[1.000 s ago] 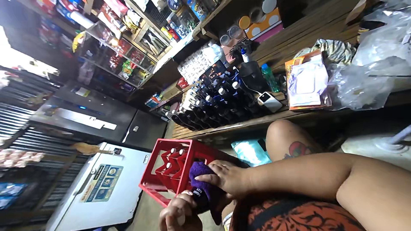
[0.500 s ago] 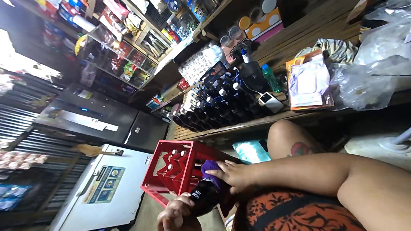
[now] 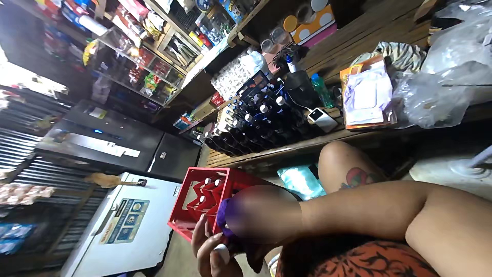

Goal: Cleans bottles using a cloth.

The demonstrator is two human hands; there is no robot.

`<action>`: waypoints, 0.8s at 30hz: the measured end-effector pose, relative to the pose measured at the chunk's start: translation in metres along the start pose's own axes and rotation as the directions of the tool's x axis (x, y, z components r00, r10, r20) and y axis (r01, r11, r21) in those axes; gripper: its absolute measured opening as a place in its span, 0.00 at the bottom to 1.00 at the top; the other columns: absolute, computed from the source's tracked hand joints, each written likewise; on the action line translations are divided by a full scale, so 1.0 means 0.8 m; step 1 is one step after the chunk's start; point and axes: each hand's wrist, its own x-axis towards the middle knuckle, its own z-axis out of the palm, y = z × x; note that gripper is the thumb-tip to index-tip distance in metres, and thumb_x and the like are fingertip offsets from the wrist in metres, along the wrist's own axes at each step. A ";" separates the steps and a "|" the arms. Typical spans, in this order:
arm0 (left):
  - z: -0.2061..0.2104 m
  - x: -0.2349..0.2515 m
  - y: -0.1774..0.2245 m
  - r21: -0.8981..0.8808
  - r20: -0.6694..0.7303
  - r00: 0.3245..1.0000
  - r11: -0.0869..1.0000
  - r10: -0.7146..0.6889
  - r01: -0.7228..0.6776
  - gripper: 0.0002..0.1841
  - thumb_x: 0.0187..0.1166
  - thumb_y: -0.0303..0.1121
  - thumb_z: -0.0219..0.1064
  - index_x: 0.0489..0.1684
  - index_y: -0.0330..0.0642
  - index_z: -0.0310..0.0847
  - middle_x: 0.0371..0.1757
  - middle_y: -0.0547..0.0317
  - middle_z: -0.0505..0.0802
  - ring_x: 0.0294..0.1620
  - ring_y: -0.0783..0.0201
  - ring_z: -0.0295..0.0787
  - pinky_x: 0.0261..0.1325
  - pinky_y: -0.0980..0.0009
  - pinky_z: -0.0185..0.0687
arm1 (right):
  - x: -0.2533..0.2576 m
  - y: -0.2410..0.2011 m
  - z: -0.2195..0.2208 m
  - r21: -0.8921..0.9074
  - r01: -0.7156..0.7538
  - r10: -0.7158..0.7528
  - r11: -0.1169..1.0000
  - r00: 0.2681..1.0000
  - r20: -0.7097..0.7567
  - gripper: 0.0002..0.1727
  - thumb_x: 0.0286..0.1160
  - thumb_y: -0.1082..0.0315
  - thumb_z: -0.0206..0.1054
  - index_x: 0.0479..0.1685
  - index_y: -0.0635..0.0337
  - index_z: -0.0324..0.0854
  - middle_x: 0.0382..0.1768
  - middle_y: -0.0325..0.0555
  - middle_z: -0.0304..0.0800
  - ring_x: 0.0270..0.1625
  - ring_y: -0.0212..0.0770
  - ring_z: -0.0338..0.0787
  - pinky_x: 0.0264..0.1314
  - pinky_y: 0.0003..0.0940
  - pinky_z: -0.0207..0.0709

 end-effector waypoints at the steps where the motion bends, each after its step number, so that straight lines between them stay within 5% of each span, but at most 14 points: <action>1: -0.002 0.001 0.001 0.028 0.011 1.000 1.000 0.007 -0.007 0.15 0.89 0.54 0.53 0.47 0.72 0.88 0.80 0.79 0.80 0.88 0.65 0.64 0.90 0.62 0.58 | 0.001 0.001 0.000 0.012 -0.028 0.027 1.000 0.999 0.018 0.52 0.67 0.54 0.80 0.94 0.34 0.52 0.83 0.77 0.61 0.84 0.74 0.66 0.83 0.67 0.61; 6: -0.008 0.001 0.000 0.088 0.019 1.000 0.996 0.008 -0.009 0.17 0.90 0.55 0.50 0.47 0.72 0.89 0.84 0.77 0.76 0.92 0.63 0.57 0.93 0.60 0.50 | 0.003 0.004 -0.004 0.038 -0.149 0.145 0.988 0.984 0.101 0.54 0.68 0.49 0.79 0.95 0.33 0.48 0.85 0.76 0.57 0.86 0.73 0.62 0.83 0.67 0.59; 14: -0.013 -0.001 -0.005 0.095 0.007 1.000 0.995 0.007 -0.008 0.16 0.90 0.55 0.50 0.47 0.74 0.88 0.85 0.78 0.76 0.93 0.63 0.56 0.93 0.59 0.50 | 0.002 0.012 0.002 0.085 -0.203 0.192 0.976 0.974 0.117 0.55 0.67 0.43 0.78 0.95 0.32 0.45 0.86 0.75 0.54 0.87 0.72 0.60 0.82 0.68 0.60; 24: -0.021 0.003 -0.014 0.100 -0.028 1.000 0.995 -0.015 0.018 0.18 0.90 0.57 0.49 0.46 0.71 0.88 0.85 0.76 0.76 0.92 0.64 0.58 0.91 0.63 0.53 | 0.000 0.052 0.022 0.111 -0.331 0.309 0.937 0.934 0.178 0.62 0.62 0.64 0.83 0.96 0.37 0.41 0.85 0.77 0.55 0.85 0.75 0.63 0.81 0.71 0.61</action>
